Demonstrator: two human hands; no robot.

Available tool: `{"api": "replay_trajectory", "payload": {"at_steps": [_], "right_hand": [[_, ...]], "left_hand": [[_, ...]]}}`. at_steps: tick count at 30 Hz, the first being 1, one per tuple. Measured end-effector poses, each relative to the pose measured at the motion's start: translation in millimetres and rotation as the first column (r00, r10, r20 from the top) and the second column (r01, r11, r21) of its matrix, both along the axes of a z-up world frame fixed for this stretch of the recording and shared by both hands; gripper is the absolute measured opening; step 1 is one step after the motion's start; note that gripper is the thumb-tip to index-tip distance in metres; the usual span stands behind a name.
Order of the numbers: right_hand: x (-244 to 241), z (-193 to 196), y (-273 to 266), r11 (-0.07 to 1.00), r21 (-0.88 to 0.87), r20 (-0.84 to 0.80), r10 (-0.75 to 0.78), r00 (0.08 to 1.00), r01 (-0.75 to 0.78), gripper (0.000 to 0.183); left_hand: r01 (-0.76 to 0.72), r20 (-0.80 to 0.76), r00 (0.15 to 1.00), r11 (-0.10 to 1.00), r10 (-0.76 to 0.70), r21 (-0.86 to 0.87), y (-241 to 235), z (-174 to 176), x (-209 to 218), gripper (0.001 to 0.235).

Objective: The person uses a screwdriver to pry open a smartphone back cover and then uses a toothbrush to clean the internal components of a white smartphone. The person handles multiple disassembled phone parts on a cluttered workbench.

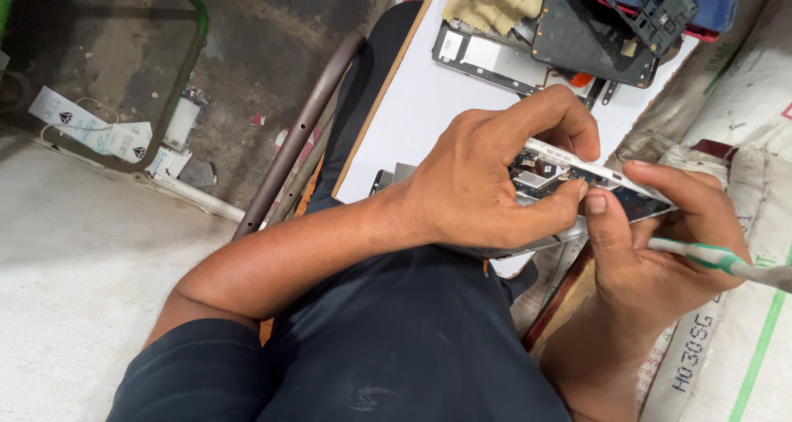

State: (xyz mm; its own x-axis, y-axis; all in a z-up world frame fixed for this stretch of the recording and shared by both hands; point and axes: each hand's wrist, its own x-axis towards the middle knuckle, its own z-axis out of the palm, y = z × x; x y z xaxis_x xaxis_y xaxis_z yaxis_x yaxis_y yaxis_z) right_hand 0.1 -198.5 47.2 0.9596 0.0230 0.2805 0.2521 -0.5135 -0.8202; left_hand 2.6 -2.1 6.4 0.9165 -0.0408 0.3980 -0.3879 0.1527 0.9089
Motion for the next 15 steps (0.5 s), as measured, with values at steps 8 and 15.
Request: {"api": "replay_trajectory", "payload": {"at_steps": [8,15], "right_hand": [[-6.2,-10.3,-12.6,0.987,0.045,0.081,0.15,0.985,-0.154,0.018],[2.6,-21.1,-7.4,0.985,0.092,0.097,0.14,0.985,-0.149,0.018]], "left_hand": [[-0.088,-0.109,0.99,0.996,0.09,0.026,-3.8,-2.3,3.6,0.025],[-0.088,-0.095,0.991,0.996,0.089,0.014,-2.3,-11.7,13.4,0.025]]}}
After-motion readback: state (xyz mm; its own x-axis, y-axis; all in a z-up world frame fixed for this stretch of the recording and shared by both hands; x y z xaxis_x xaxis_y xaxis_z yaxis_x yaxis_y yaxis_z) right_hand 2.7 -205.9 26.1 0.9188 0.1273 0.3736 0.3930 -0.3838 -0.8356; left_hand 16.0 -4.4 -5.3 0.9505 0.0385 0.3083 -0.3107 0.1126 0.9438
